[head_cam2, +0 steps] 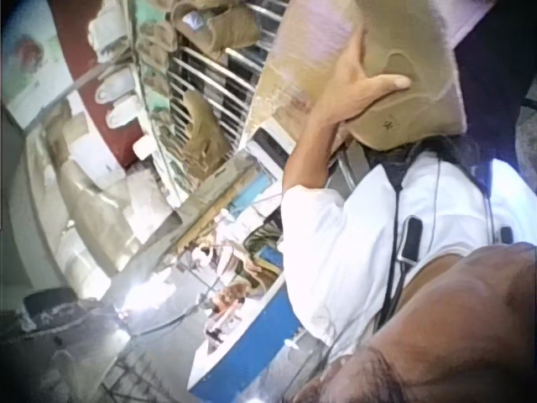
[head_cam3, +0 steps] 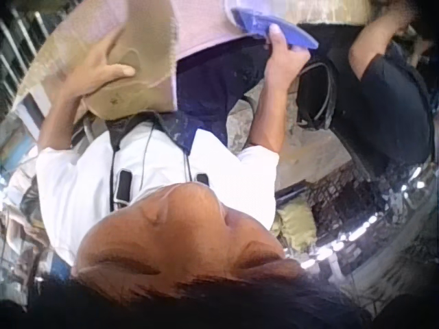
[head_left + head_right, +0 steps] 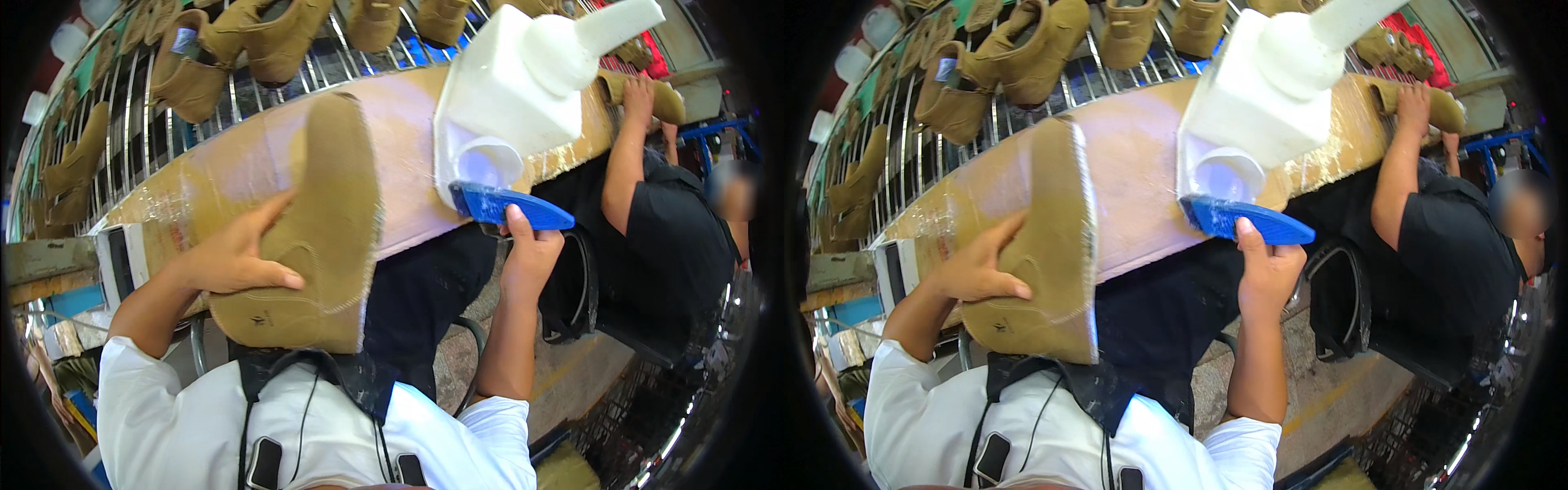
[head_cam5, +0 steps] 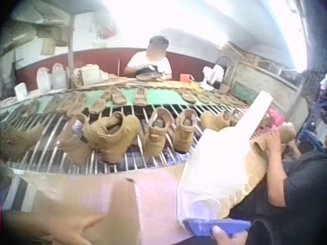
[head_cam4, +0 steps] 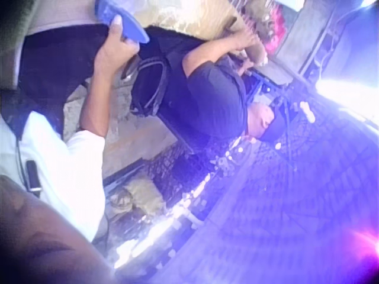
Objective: The person applies adhesive to the lower edge of the upper and the perimeter of the sole of a tan boot using a brush, dipping the brush into a container on the workbench, and then places the boot onto a conveyor belt.
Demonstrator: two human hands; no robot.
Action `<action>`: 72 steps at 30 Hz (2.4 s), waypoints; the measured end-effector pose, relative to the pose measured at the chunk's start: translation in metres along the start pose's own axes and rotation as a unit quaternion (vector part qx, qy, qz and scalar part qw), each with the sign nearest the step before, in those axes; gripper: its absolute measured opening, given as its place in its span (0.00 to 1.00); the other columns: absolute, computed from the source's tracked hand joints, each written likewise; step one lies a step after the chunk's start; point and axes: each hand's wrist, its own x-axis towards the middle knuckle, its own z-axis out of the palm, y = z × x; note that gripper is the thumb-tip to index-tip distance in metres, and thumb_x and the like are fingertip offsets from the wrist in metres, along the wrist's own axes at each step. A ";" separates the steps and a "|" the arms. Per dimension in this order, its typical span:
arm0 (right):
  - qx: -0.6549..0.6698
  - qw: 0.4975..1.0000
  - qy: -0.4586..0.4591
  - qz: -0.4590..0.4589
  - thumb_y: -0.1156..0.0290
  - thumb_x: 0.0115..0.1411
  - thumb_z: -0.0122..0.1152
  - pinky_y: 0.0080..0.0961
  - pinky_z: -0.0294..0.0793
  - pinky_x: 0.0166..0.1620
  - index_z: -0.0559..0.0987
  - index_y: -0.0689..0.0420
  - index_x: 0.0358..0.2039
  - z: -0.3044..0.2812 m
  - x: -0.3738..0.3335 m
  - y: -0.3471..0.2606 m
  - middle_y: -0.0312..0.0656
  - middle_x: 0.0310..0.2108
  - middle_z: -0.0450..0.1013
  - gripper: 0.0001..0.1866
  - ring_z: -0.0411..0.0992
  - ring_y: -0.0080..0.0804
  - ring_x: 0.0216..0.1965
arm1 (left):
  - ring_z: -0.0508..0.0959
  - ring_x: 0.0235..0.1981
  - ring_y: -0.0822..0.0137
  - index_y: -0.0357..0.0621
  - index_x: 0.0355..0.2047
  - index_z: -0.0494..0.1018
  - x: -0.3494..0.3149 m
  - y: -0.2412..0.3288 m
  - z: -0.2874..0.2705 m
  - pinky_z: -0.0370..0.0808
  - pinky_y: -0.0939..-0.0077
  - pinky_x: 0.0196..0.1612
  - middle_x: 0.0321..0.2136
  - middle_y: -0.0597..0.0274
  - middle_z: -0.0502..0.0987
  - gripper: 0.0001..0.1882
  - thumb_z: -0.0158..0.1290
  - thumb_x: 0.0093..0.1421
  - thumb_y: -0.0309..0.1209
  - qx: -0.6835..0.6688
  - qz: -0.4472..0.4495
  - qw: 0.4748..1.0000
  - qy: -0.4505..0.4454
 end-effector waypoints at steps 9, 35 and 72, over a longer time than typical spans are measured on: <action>0.276 0.958 -0.081 -0.005 0.73 0.56 0.59 0.20 0.67 0.29 0.74 0.63 0.33 0.058 0.015 -0.045 0.41 0.28 0.73 0.07 0.69 0.23 0.26 | 0.68 0.56 0.57 0.38 0.65 0.45 -0.004 0.001 0.015 0.63 0.69 0.58 0.55 0.46 0.66 0.54 0.67 0.44 0.39 0.100 0.065 0.990 -0.078; 0.017 0.973 -0.076 -0.217 0.58 0.51 0.60 0.24 0.63 0.34 0.74 0.63 0.27 0.031 -0.068 -0.062 0.44 0.28 0.69 0.18 0.65 0.31 0.29 | 0.64 0.59 0.63 0.33 0.63 0.48 -0.005 0.022 0.020 0.59 0.70 0.61 0.57 0.52 0.63 0.54 0.69 0.42 0.35 -0.109 0.091 0.990 -0.004; -0.120 0.925 -0.154 -0.325 0.69 0.44 0.70 0.24 0.68 0.28 0.80 0.56 0.32 0.018 -0.056 -0.084 0.40 0.27 0.74 0.13 0.72 0.31 0.25 | 0.64 0.58 0.64 0.31 0.61 0.53 -0.001 0.024 0.030 0.58 0.72 0.61 0.56 0.52 0.64 0.50 0.67 0.44 0.40 -0.185 0.048 0.981 0.029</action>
